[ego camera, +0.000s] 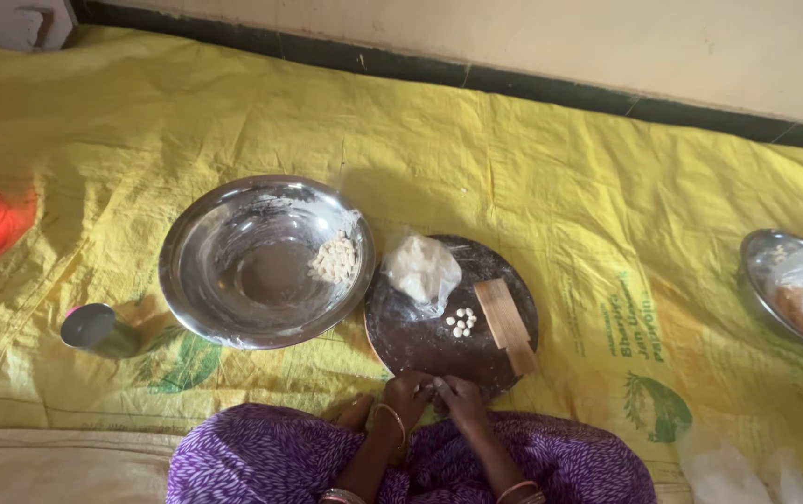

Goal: The person sits on the floor and repeatedly rolls small pieces of dough between their palms to form uniform balls. They place the finished balls on a wooden board next to a metal bowl containing more dough.

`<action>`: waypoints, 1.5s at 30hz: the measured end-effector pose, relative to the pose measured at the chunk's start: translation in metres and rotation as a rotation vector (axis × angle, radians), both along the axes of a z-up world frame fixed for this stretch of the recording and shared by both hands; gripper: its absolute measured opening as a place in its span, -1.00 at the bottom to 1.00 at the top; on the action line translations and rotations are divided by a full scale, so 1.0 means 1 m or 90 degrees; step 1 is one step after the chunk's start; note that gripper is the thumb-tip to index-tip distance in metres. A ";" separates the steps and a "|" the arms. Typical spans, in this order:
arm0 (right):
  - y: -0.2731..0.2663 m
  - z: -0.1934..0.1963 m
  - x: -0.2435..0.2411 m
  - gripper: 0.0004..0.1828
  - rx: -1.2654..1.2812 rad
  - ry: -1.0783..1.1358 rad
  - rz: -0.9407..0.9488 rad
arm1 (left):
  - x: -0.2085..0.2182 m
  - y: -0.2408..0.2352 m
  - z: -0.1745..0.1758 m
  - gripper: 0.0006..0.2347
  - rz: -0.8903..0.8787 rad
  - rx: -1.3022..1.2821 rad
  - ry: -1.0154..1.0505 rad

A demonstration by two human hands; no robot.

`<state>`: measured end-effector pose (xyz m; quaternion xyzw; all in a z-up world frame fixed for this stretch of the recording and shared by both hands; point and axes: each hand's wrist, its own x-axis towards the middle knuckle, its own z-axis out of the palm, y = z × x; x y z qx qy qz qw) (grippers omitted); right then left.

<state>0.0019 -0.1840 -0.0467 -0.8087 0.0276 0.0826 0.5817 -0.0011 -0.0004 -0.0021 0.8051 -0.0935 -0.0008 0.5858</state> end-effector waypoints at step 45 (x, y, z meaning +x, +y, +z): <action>0.001 0.019 0.034 -0.83 -0.145 -0.219 -0.069 | 0.050 -0.011 -0.027 -0.81 -0.061 -0.092 0.239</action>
